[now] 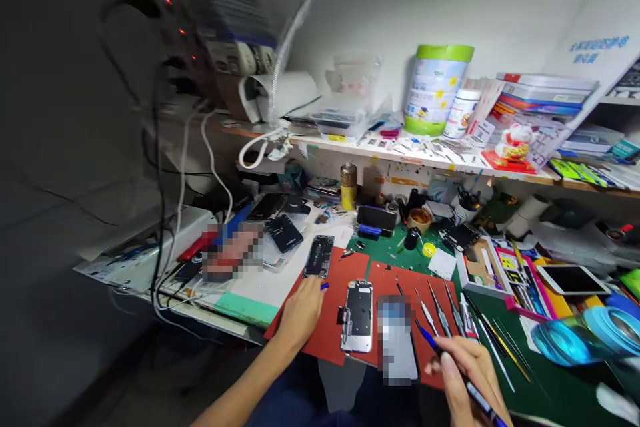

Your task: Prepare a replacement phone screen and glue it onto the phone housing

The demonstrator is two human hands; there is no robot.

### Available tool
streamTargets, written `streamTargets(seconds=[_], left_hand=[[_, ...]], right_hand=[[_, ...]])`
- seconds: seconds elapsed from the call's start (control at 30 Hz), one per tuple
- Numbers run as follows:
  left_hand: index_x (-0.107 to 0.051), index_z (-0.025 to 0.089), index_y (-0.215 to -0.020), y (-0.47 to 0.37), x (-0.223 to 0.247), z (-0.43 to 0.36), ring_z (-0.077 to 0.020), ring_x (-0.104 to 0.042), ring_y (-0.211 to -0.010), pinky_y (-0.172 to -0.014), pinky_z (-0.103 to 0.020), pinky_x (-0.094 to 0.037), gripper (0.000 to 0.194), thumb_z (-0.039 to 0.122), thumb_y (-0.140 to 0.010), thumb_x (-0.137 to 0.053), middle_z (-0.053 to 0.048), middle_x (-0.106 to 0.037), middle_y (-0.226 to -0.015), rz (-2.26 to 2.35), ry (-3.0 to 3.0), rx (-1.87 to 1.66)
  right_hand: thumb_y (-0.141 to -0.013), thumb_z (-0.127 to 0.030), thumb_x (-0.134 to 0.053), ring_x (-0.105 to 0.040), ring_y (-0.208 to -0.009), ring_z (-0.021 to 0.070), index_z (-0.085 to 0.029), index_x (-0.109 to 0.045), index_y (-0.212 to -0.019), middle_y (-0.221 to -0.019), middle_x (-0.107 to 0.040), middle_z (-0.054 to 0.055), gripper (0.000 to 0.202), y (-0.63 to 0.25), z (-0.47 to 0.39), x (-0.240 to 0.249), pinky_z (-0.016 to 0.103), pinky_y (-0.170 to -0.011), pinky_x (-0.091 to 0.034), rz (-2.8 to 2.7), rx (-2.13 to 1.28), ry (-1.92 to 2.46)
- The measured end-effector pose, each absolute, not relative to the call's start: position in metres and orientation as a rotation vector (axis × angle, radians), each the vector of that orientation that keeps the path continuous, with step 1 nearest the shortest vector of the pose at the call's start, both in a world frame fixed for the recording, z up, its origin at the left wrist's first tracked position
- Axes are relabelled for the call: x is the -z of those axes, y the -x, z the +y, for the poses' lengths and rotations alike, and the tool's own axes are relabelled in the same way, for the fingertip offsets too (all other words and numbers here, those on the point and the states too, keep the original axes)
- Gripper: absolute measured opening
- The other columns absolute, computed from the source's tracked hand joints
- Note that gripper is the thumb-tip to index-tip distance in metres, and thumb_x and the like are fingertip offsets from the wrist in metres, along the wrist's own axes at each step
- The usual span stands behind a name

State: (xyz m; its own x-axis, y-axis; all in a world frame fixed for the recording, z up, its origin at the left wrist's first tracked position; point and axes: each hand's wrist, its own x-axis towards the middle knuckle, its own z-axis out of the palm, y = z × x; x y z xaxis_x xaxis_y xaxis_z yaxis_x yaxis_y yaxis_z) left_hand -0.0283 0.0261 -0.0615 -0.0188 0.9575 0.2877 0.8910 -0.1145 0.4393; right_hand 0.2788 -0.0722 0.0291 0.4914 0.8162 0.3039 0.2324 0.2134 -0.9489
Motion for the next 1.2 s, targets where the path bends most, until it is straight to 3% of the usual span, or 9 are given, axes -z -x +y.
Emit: streamTargets(seconds=[0.07,0.17,0.33,0.47,0.6,0.77,0.93,1.2], left_hand=[[-0.070,0.018,-0.116,0.029,0.050,0.013,-0.0236,-0.077,-0.105,-0.091,-0.040,-0.065,0.020,0.026,-0.111,-0.052,-0.010,-0.078,-0.110,1.854,-2.084,-0.904],[-0.067,0.022,-0.122,0.022,0.029,-0.012,-0.0215,-0.079,-0.100,-0.083,-0.033,-0.066,0.023,0.035,-0.113,-0.050,-0.008,-0.080,-0.113,1.619,-2.038,-0.996],[-0.068,0.024,-0.119,0.003,0.011,-0.040,-0.0198,-0.081,-0.097,-0.075,-0.025,-0.064,0.019,0.036,-0.112,-0.055,-0.006,-0.079,-0.110,1.368,-2.009,-1.037],[-0.069,0.024,-0.121,-0.006,0.011,-0.043,-0.0177,-0.081,-0.089,-0.070,-0.023,-0.064,0.017,0.031,-0.112,-0.056,-0.007,-0.078,-0.110,1.243,-2.022,-1.026],[-0.069,0.023,-0.122,-0.013,0.008,-0.041,-0.0182,-0.080,-0.090,-0.078,-0.026,-0.066,0.018,0.026,-0.111,-0.055,-0.007,-0.078,-0.107,1.145,-2.044,-1.063],[-0.068,0.023,-0.136,-0.018,-0.003,-0.036,-0.0181,-0.079,-0.100,-0.085,-0.024,-0.065,0.029,0.018,-0.111,-0.053,-0.008,-0.078,-0.113,1.039,-2.171,-1.016],[-0.069,0.022,-0.133,-0.014,0.001,-0.037,-0.0188,-0.081,-0.099,-0.088,-0.023,-0.065,0.029,0.015,-0.110,-0.052,-0.008,-0.081,-0.110,0.913,-2.334,-1.030],[-0.054,0.016,-0.159,-0.011,0.028,-0.039,-0.0265,-0.080,-0.117,-0.112,-0.037,-0.062,0.060,0.001,-0.100,-0.058,-0.012,-0.082,-0.121,0.801,-2.722,-1.057]], right_hand=[[-0.081,-0.048,-0.091,-0.077,-0.066,0.0249,-0.026,-0.076,-0.121,-0.095,-0.079,0.006,0.048,-0.270,-0.072,-0.036,0.039,-0.062,-0.067,-0.885,-0.672,1.293],[-0.085,-0.038,-0.092,-0.077,-0.063,0.0213,-0.029,-0.044,-0.154,-0.096,-0.083,0.005,0.084,-0.245,-0.074,-0.046,0.038,-0.064,-0.070,-0.803,-0.798,1.165],[-0.097,-0.031,-0.083,-0.077,-0.063,0.0178,-0.034,-0.026,-0.159,-0.096,-0.082,0.000,0.085,-0.206,-0.076,-0.055,0.035,-0.066,-0.071,-0.785,-0.821,1.118],[-0.101,-0.027,-0.078,-0.079,-0.068,0.0161,-0.033,-0.034,-0.147,-0.101,-0.082,0.001,0.064,-0.203,-0.076,-0.042,0.032,-0.069,-0.071,-0.871,-0.849,1.085],[-0.104,-0.027,-0.074,-0.080,-0.073,0.0157,-0.032,-0.039,-0.139,-0.105,-0.082,0.002,0.049,-0.208,-0.074,-0.023,0.031,-0.072,-0.071,-0.980,-0.857,1.026],[-0.109,-0.035,-0.063,-0.081,-0.079,0.0178,-0.027,-0.065,-0.123,-0.108,-0.082,0.006,0.016,-0.225,-0.074,-0.028,0.030,-0.076,-0.069,-1.130,-0.923,1.177],[-0.106,-0.039,-0.066,-0.071,-0.057,0.0142,-0.022,-0.075,-0.098,-0.070,-0.073,0.001,0.021,-0.249,-0.084,-0.034,0.022,-0.057,-0.058,-1.299,-0.999,1.356],[-0.100,-0.054,-0.073,-0.062,-0.040,0.0107,-0.019,-0.068,-0.088,-0.062,-0.070,0.000,0.038,-0.245,-0.094,-0.006,0.018,-0.040,-0.049,-0.811,-1.169,1.295]])
